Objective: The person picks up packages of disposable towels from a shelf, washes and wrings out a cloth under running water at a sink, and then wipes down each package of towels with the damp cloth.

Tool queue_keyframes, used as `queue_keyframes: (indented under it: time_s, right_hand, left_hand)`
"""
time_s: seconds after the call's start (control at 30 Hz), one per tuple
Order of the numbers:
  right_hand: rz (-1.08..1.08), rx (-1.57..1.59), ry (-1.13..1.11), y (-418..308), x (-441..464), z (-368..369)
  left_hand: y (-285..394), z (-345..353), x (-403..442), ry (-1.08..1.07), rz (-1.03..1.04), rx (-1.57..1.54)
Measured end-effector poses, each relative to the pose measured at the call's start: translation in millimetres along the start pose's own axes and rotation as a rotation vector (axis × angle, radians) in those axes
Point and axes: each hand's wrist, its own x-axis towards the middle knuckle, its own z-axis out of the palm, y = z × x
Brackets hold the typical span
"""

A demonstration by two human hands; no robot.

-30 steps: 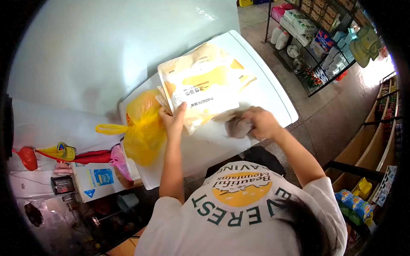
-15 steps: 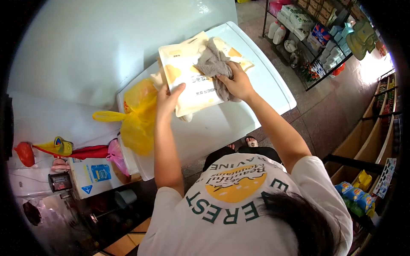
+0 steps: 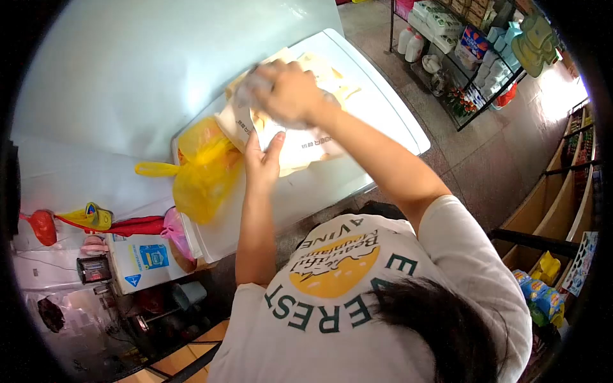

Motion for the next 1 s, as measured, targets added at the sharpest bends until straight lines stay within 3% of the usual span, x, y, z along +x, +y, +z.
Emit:
queue_keyframes:
  time_s: [0.03,0.17,0.2,0.23,0.27,0.43,0.6,0.63,0.7,0.73,0.8,0.87,0.9,1.0]
  right_hand:
    - [0.046,0.23,0.071,35,15,4]
    - [0.121,-0.075,-0.143,117,-10,-28]
    - [0.229,-0.088,0.012,151,-18,-18]
    - [0.463,-0.076,-0.075,141,-24,-41]
    - [0.479,-0.032,0.032,153,-31,-51]
    - [0.275,-0.103,0.579,146,-63,-94]
    - [0.192,-0.003,0.713,108,-85,-112]
    - [0.302,0.053,0.725,111,-89,-112]
    - [0.3,0.52,0.616,112,-94,-102]
    - [0.434,0.607,0.466,97,-98,-96]
    - [0.377,0.595,0.261,76,-101,-68]
    - [0.085,0.385,0.21,68,-102,-33]
    - [-0.009,0.28,0.204,58,-102,-23]
    - [-0.008,0.327,0.105,35,-97,-26]
  left_hand:
    - [8,0,-2,0.001,0.005,0.001]
    - [3,-19,-9,-0.196,0.031,-0.065]
    - [-3,-22,-12,-0.201,0.003,-0.076]
    - [-9,-26,-14,-0.211,-0.036,-0.081]
    - [-16,-25,-16,-0.232,-0.063,-0.152]
    - [-42,8,-22,-0.243,-0.191,-0.338]
    - [-40,19,-17,-0.249,-0.346,-0.379]
    - [-43,20,-14,-0.276,-0.335,-0.405]
    - [-44,22,-11,-0.295,-0.324,-0.43]
    - [-42,24,-11,-0.293,-0.369,-0.46]
    - [-34,25,-9,-0.297,-0.42,-0.485]
    - [-21,32,0,-0.398,-0.53,-0.526]
    - [-15,40,2,-0.332,-0.547,-0.487]
    - [-24,28,8,-0.423,-0.468,-0.398]
